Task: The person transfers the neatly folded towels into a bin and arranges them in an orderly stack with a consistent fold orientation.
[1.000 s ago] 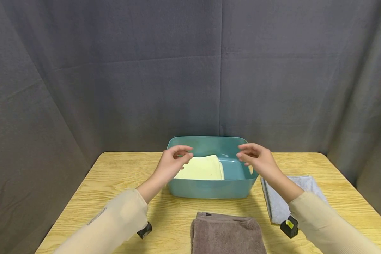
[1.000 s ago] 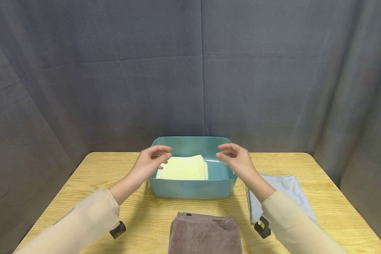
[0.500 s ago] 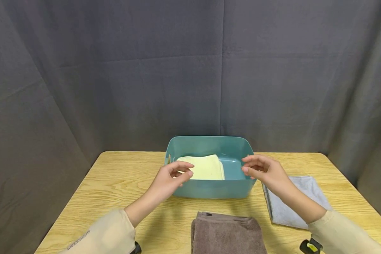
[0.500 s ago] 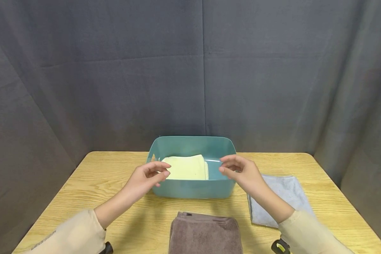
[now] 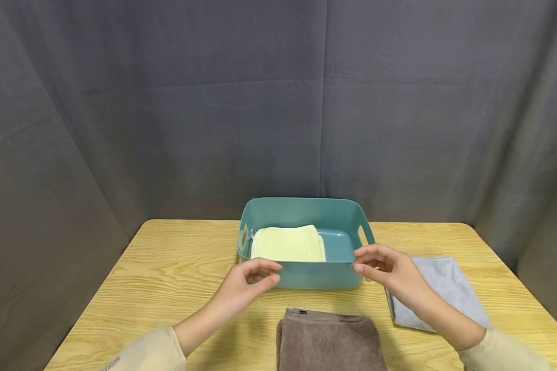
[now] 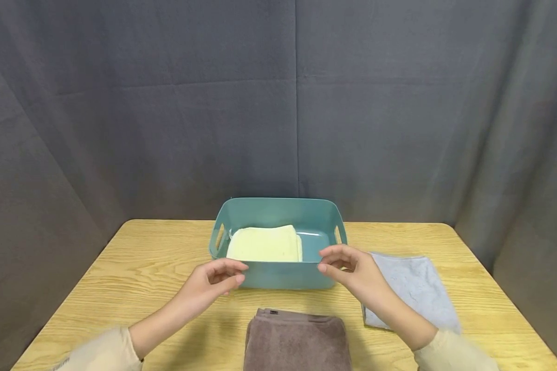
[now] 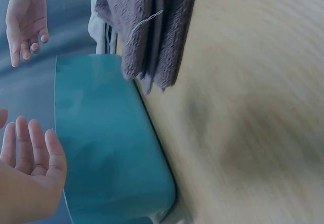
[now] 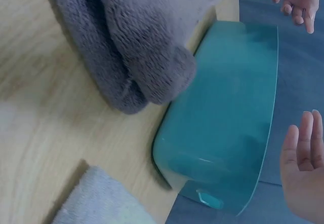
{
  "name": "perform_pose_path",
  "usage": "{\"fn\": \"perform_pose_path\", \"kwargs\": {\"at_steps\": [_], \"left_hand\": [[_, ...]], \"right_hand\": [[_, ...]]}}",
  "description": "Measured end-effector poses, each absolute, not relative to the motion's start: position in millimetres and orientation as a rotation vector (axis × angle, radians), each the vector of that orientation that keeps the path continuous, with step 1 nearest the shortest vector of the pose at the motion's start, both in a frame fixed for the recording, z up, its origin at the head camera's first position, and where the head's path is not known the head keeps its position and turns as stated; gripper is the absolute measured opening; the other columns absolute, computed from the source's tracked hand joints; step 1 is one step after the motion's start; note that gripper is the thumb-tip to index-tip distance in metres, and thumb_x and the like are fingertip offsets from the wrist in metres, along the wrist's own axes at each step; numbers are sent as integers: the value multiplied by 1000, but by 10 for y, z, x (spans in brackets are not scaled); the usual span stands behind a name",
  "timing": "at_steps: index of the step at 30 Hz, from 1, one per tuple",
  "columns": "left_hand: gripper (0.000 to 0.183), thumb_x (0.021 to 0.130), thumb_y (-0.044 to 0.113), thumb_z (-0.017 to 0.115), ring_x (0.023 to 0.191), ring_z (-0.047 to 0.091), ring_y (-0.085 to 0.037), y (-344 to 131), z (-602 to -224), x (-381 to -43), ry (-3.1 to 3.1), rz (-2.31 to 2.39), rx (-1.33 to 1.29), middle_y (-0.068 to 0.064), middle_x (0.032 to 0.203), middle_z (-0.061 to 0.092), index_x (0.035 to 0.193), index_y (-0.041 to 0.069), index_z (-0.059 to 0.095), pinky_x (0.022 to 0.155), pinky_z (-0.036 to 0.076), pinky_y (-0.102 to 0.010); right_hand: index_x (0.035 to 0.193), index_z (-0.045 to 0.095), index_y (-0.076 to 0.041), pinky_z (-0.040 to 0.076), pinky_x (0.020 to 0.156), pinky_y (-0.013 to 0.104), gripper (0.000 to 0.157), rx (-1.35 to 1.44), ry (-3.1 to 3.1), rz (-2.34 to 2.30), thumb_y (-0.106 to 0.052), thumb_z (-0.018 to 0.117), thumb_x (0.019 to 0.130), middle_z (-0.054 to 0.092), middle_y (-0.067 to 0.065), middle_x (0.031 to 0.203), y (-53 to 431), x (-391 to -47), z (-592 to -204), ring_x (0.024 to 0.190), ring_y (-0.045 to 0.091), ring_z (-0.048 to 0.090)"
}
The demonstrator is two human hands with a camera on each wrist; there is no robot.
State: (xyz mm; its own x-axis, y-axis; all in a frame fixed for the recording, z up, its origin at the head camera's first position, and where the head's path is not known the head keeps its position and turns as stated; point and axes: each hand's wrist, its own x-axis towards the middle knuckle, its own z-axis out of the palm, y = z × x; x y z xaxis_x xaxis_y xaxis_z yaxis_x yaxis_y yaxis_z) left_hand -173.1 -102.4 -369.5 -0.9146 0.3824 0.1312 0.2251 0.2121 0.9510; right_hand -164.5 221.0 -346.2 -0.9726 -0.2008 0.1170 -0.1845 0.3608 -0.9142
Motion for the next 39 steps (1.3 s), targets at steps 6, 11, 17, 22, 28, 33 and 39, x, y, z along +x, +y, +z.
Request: {"fn": "perform_pose_path", "kwargs": {"at_steps": [6,11,17,22,28,33,39], "left_hand": [[27,96,22,67,88,59,-21,-1024,-3747,-1653,2311,1782,588,-5,104,67,116,4,68,72,50,-27],[28,97,23,67,92,58,-20,-1029,-3802,-1601,2296,1761,584,-6,107,67,117,5,68,77,50,-29],[25,97,25,66,93,60,-19,-1057,-3887,-1549,2283,1748,555,-5,106,67,116,9,69,77,51,-31],[25,97,24,65,93,60,-20,-1058,-3951,-1493,2243,1755,534,-7,108,67,116,8,68,76,51,-32],[28,97,24,65,94,60,-21,-1060,-4026,-1405,2169,1737,525,-9,113,67,117,5,67,76,52,-34],[31,97,22,65,93,59,-20,-1060,-4068,-1334,2113,1746,519,-11,113,67,119,1,66,74,52,-35],[26,96,18,66,92,58,-19,-1036,-4125,-1273,2092,1727,460,-6,111,67,117,2,68,75,50,-33]], "right_hand": [[121,63,0,55,81,31,36,-365,2587,-1716,-21,71,93,69,12,106,2218,-1556,-3530,92,19,68],[121,62,5,56,79,32,36,-396,2578,-1742,-17,70,93,69,9,104,2248,-1501,-3602,90,18,67],[121,61,6,56,79,30,35,-366,2540,-1772,-14,70,93,69,9,104,2279,-1420,-3699,90,16,67],[120,63,3,56,76,30,31,-323,2521,-1792,-13,69,94,70,9,104,2320,-1342,-3773,89,17,67],[118,64,0,55,73,29,28,-260,2513,-1799,-14,69,94,70,8,104,2367,-1245,-3851,89,16,68],[119,63,1,56,76,31,29,-248,2497,-1791,-14,68,95,70,5,102,2417,-1184,-3931,90,16,67],[117,62,4,55,75,27,22,-390,2515,-1787,-6,63,97,69,1,101,2507,-1152,-4057,90,13,68]]}}
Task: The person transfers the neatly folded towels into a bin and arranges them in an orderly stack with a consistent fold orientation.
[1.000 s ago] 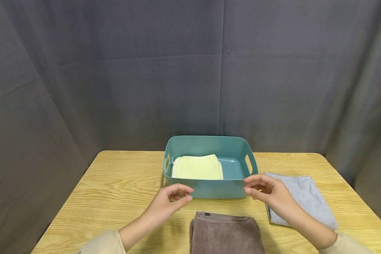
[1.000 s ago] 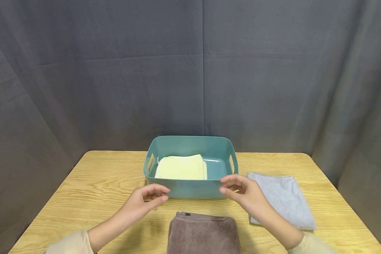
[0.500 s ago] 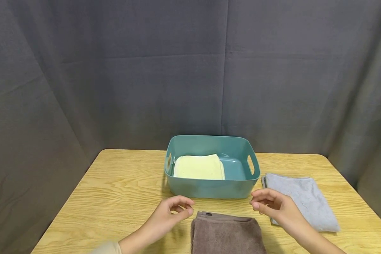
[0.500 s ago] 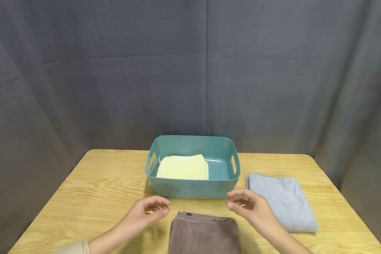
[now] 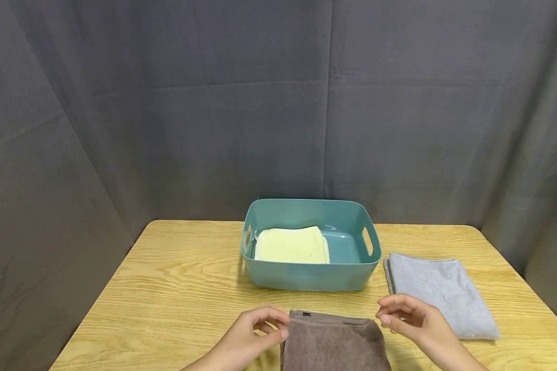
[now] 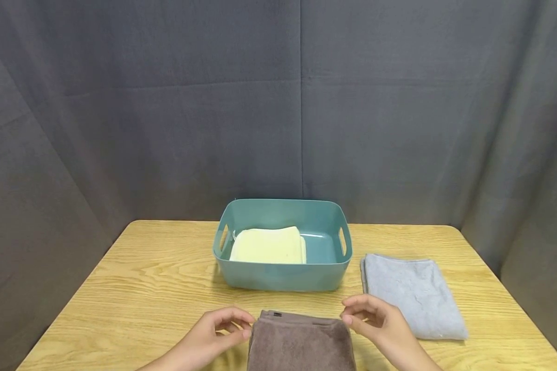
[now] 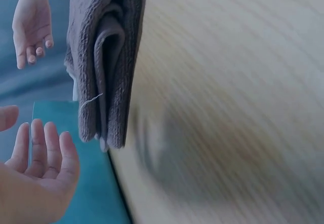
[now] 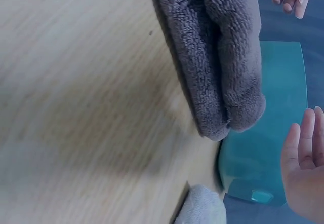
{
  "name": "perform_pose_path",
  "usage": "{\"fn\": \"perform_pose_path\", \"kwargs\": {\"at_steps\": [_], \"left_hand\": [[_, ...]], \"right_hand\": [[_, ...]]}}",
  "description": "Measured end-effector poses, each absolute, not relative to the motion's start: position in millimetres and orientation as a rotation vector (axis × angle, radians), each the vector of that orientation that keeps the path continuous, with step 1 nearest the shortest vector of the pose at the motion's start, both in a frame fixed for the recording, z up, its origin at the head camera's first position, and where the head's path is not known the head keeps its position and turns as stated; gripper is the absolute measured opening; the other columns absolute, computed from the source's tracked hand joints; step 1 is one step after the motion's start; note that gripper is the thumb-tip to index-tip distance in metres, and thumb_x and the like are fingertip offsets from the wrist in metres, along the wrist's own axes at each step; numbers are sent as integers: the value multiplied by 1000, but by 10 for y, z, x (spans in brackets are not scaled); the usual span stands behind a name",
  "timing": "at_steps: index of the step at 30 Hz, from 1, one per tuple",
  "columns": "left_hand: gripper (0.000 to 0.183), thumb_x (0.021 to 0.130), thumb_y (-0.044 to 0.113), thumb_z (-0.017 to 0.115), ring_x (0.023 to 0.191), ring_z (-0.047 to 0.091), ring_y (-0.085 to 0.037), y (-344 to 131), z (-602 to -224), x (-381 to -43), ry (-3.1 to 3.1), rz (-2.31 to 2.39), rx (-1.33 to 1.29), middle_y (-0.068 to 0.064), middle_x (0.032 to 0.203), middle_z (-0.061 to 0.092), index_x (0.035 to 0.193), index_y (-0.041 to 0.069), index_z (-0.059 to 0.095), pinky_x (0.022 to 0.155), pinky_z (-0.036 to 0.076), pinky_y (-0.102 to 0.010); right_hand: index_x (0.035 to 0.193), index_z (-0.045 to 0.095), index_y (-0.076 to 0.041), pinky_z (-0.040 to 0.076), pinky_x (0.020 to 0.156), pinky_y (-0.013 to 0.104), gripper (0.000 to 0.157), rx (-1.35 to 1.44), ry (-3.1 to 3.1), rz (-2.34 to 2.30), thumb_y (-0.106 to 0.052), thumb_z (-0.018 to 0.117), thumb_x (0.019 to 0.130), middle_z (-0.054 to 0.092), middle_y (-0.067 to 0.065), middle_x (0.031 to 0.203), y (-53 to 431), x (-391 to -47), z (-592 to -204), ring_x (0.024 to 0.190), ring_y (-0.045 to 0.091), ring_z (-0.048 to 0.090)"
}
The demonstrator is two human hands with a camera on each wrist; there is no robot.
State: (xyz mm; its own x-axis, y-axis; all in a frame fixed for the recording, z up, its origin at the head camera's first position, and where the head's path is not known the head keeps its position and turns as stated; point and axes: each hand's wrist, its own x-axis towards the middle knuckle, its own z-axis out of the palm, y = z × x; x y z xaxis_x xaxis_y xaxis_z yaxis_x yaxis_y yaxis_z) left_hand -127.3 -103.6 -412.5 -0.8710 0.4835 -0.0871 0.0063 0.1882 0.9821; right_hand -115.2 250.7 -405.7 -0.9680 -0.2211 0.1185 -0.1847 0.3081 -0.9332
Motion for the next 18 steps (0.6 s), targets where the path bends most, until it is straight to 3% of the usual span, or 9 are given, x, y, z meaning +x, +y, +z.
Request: {"fn": "perform_pose_path", "kwargs": {"at_steps": [8,13,18], "left_hand": [[26,97,17,65,92,57,-20,-1034,-4221,-1221,2049,1715,430,-4,112,65,117,1,67,79,49,-36],[27,97,18,65,96,59,-20,-1047,-4249,-1206,2025,1724,462,-6,114,65,118,0,66,86,48,-37],[29,97,16,66,95,60,-21,-1078,-4289,-1205,2002,1739,450,-5,112,65,119,-2,65,85,49,-35]], "right_hand": [[119,60,7,54,75,26,27,-292,2488,-1747,-8,63,97,70,4,100,2579,-1102,-4125,88,11,67],[119,60,6,54,76,27,25,-278,2373,-1776,-8,61,99,70,-1,101,2644,-1078,-4187,89,10,66],[121,58,12,54,76,27,32,-225,2336,-1766,-9,63,97,69,2,101,2681,-1034,-4282,89,10,65]]}}
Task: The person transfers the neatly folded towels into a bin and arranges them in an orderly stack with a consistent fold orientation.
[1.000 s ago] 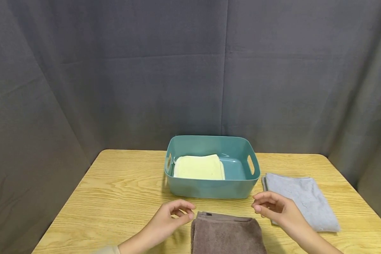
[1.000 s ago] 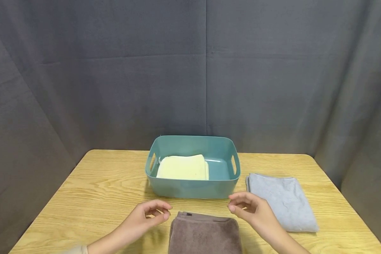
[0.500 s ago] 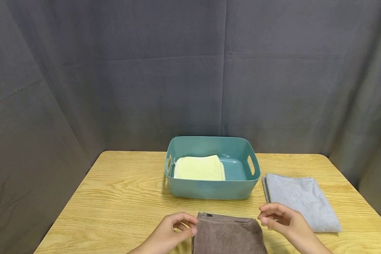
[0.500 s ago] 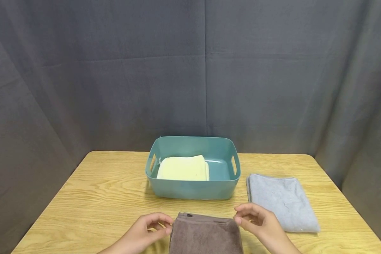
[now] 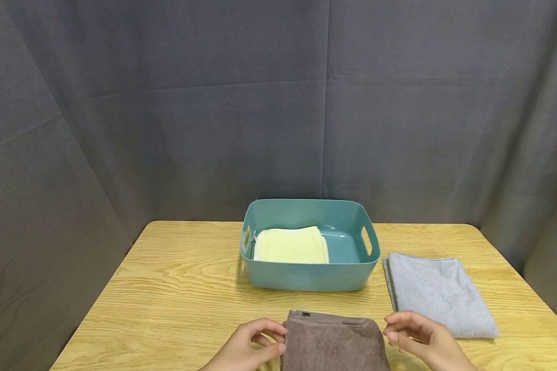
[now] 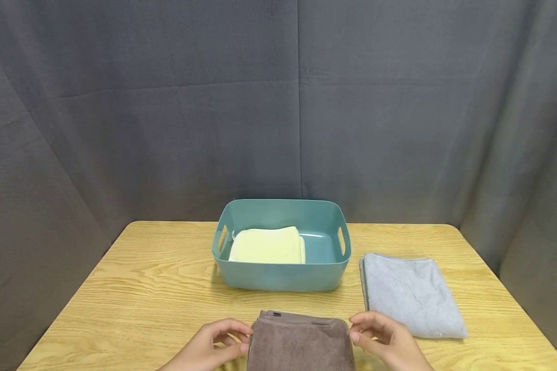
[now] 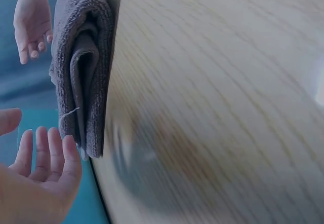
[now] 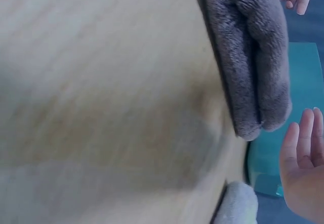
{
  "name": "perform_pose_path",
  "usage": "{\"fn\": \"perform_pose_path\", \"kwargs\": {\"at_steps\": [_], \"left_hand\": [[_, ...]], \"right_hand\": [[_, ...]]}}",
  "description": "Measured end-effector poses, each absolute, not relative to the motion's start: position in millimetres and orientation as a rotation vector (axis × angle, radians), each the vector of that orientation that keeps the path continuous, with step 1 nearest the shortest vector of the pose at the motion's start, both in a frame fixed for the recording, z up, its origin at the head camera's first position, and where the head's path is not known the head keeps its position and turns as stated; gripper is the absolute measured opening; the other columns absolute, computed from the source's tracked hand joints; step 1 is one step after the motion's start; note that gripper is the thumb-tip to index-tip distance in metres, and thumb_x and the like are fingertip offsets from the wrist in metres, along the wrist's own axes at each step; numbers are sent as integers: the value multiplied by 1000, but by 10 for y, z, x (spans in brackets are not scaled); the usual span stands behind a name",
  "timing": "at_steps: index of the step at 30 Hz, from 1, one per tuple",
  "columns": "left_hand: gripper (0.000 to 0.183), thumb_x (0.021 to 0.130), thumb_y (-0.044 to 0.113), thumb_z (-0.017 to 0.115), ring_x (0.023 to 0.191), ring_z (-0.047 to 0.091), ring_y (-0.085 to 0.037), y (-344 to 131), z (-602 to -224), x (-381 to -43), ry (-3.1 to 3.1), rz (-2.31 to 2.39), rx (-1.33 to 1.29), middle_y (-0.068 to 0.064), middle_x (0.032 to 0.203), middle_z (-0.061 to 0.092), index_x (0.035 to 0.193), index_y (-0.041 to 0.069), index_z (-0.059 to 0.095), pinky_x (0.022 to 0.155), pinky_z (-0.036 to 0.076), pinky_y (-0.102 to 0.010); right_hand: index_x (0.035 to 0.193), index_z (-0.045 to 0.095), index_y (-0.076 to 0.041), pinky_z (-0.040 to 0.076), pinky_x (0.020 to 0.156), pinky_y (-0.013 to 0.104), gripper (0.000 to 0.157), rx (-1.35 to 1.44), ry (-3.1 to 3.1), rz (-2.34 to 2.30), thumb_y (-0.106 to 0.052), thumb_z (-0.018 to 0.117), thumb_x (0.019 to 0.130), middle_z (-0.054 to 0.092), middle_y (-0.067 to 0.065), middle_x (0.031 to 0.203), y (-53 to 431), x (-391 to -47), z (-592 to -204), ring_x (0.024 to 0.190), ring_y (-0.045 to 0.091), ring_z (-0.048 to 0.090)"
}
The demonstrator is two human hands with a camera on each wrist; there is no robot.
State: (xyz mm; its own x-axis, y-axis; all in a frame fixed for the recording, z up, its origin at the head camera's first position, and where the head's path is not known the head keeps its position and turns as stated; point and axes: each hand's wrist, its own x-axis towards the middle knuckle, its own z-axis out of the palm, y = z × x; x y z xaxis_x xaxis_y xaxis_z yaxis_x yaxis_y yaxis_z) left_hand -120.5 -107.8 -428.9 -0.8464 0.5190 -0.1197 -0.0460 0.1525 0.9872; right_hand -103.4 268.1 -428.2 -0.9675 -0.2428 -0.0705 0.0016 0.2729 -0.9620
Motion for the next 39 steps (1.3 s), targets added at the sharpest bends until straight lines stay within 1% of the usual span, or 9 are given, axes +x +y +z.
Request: {"fn": "perform_pose_path", "kwargs": {"at_steps": [4,10,14,16,21,26,34,36,39], "left_hand": [[28,96,15,67,92,61,-21,-1090,-4349,-1203,1984,1748,429,-4,109,64,118,-2,64,82,50,-35],[29,96,13,66,90,65,-20,-1108,-4440,-1188,1907,1781,368,-4,107,63,120,-3,62,77,54,-35],[32,95,12,66,91,64,-20,-1117,-4493,-1169,1869,1802,344,-6,109,62,122,-3,60,77,54,-34],[33,94,12,66,92,63,-20,-1119,-4513,-1160,1855,1812,326,-7,110,61,123,-2,59,78,53,-34],[35,92,11,67,96,60,-21,-1132,-4553,-1160,1902,1780,304,-8,115,61,124,-1,59,82,53,-39],[38,92,10,67,102,57,-24,-1145,-4614,-1186,1945,1732,265,-9,120,61,127,-2,58,86,51,-45],[47,91,10,70,102,56,-24,-1143,-4697,-1183,1896,1779,238,-13,123,59,131,-8,52,86,52,-45],[48,92,10,70,102,57,-24,-1141,-4707,-1178,1888,1788,254,-13,124,59,131,-9,51,88,50,-47],[48,92,10,69,101,59,-24,-1131,-4719,-1173,1883,1800,271,-12,123,60,132,-11,49,89,50,-48]], "right_hand": [[123,56,13,54,74,30,39,-112,2303,-1755,-14,66,96,69,5,102,2705,-999,-4370,85,13,64],[120,60,10,53,74,29,31,-147,2246,-1788,-12,62,98,69,-3,100,2783,-971,-4506,86,11,64],[121,59,10,53,75,28,34,-92,2202,-1776,-15,63,98,69,-1,101,2831,-968,-4551,89,11,65],[123,55,14,53,75,29,41,-69,2184,-1773,-16,64,97,68,1,104,2850,-962,-4577,90,13,65],[126,52,16,56,77,34,51,0,2131,-1812,-20,68,94,68,7,108,2850,-946,-4643,92,18,66],[126,55,13,57,76,37,52,131,2148,-1829,-21,73,91,69,8,109,2792,-912,-4688,92,21,67],[127,55,14,57,78,36,54,167,2153,-1881,-17,75,88,69,11,113,2753,-894,-4844,94,19,68],[126,59,10,56,81,33,49,118,2112,-1914,-16,75,88,68,12,116,2777,-901,-4893,96,18,68],[123,67,-9,54,85,31,35,34,2000,-1978,-15,74,89,68,8,118,2827,-915,-4963,99,16,68]]}}
